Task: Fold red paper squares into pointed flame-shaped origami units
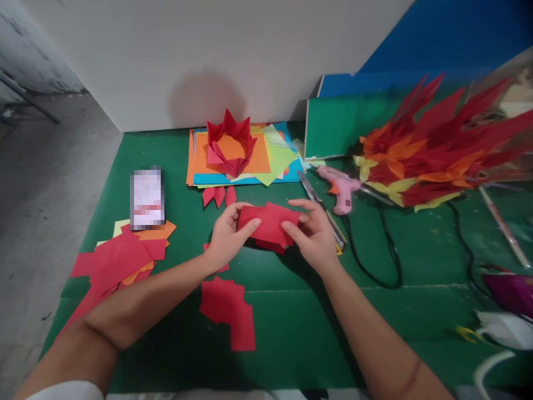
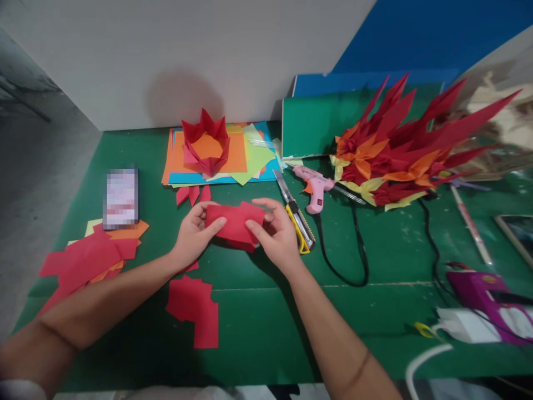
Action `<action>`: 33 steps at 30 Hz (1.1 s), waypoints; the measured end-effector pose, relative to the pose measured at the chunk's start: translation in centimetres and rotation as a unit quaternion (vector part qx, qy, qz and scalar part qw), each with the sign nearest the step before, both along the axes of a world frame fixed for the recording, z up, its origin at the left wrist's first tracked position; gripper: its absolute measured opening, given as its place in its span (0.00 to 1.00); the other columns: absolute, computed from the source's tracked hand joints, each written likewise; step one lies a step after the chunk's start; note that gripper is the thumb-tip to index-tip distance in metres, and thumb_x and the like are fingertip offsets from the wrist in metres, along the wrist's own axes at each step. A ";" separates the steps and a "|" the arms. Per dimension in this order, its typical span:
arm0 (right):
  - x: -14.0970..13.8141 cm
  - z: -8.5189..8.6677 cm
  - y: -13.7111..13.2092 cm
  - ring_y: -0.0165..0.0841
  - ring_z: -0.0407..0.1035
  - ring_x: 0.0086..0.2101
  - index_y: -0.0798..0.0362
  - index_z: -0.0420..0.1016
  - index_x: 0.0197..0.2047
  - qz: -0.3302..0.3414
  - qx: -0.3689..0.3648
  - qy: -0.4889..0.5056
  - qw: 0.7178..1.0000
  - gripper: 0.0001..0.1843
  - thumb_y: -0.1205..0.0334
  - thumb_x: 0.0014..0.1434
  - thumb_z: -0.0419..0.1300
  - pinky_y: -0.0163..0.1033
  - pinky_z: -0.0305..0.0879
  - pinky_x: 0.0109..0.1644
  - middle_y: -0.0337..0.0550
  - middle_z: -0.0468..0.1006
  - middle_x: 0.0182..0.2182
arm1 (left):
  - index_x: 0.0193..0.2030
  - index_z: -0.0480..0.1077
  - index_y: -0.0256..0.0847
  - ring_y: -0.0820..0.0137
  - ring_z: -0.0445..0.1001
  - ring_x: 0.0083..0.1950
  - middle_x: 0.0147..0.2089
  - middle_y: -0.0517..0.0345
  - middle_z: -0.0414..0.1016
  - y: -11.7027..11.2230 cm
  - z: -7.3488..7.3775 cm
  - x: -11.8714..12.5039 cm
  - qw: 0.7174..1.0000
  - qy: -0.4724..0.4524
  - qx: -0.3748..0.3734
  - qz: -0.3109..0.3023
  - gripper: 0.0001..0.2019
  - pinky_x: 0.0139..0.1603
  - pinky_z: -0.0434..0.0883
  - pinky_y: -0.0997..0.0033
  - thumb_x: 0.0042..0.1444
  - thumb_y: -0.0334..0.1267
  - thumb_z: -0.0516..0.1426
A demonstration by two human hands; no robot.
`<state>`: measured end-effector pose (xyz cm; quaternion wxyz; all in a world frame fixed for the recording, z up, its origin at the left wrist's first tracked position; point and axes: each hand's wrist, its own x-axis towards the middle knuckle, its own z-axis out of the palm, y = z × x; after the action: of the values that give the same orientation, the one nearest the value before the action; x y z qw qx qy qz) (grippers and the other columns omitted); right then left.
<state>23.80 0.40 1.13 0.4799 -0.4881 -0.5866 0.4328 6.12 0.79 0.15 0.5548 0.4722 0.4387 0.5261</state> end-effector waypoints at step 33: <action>-0.2 0.1 0.2 0.34 0.72 0.33 0.50 0.71 0.30 0.014 0.020 -0.012 1.000 0.09 0.56 0.50 0.66 0.41 0.70 0.38 0.41 0.76 0.31 | 0.32 0.76 0.42 0.70 0.76 0.39 0.36 0.55 0.79 -0.8 0.8 -0.3 0.960 0.208 0.186 -0.025 0.02 0.42 0.74 0.69 0.54 0.36 0.61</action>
<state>23.63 0.64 1.19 0.4762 -0.4757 -0.6077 0.4214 5.82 0.03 0.99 0.3665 0.6771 0.4269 0.4742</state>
